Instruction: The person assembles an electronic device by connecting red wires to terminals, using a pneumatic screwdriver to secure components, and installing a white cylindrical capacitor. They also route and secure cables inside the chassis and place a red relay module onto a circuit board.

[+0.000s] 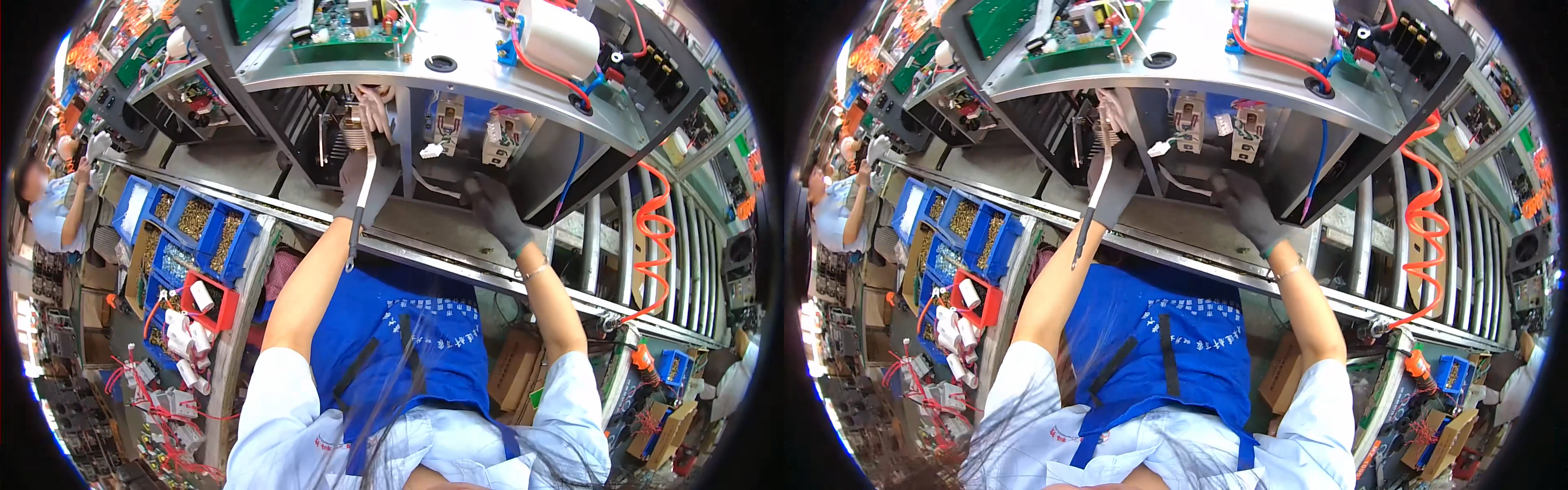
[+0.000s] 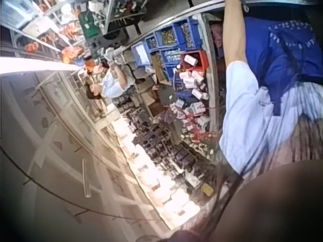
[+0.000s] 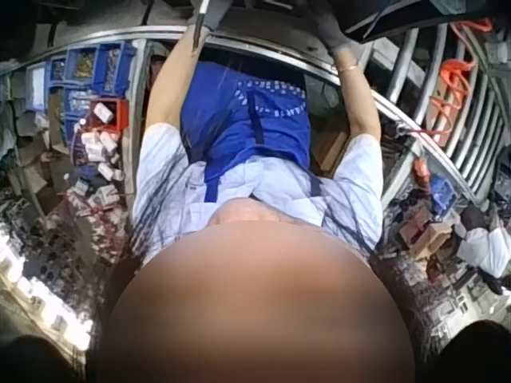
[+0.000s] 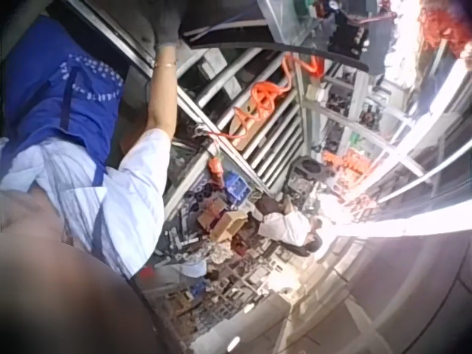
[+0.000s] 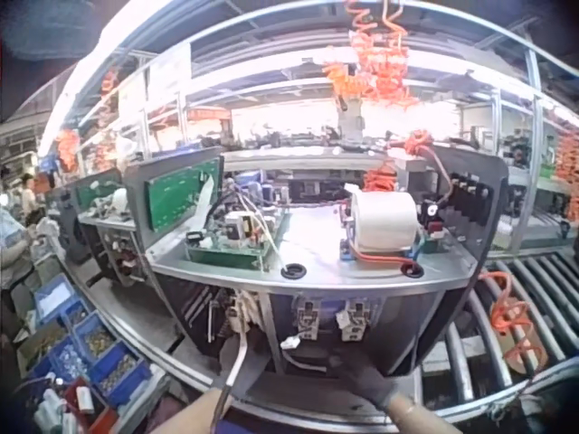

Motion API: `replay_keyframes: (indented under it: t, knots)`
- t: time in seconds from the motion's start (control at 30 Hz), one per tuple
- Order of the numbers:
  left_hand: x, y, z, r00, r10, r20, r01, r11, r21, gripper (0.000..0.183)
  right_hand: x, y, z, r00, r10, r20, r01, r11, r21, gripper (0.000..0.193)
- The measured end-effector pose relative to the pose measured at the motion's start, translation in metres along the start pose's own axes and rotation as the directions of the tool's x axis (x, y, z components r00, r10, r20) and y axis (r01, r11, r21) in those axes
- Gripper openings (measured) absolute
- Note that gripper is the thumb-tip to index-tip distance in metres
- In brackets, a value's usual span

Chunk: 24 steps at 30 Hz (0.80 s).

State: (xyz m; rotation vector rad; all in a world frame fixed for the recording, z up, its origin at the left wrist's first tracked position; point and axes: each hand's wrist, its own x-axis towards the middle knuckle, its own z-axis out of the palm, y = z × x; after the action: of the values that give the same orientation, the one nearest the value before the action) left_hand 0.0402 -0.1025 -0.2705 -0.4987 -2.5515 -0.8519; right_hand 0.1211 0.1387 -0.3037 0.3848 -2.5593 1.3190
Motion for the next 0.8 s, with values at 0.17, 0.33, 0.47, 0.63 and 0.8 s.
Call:
replay_keyframes:
  t: [0.17,0.33,0.47,0.63,0.8]
  knots:
    - [-0.037,0.008,-0.044,0.926,0.145,-0.348,-0.208,0.966,-0.151,0.03,-0.058,-0.03,-0.013,0.893,0.316,-0.32,-0.212,0.923,0.321,0.037]
    - [-0.035,0.005,-0.072,0.715,0.655,-0.246,-0.688,0.722,-0.077,0.041,-0.088,-0.087,0.016,0.948,-0.003,-0.319,0.026,0.997,0.068,0.042]
    - [-0.023,0.017,-0.075,0.654,0.741,-0.152,-0.756,0.648,-0.09,0.04,-0.063,-0.172,0.02,0.969,-0.219,-0.11,0.22,0.976,-0.007,0.052]
    - [-0.021,0.009,-0.086,0.65,0.758,-0.041,-0.752,0.636,-0.175,0.035,-0.041,-0.18,0.012,0.822,-0.564,-0.078,0.466,0.744,-0.479,0.032]
    - [-0.025,0.007,-0.1,0.688,0.725,0.034,-0.673,0.655,-0.342,0.033,-0.037,-0.184,0.006,0.859,-0.484,-0.165,0.348,0.789,-0.506,0.012]
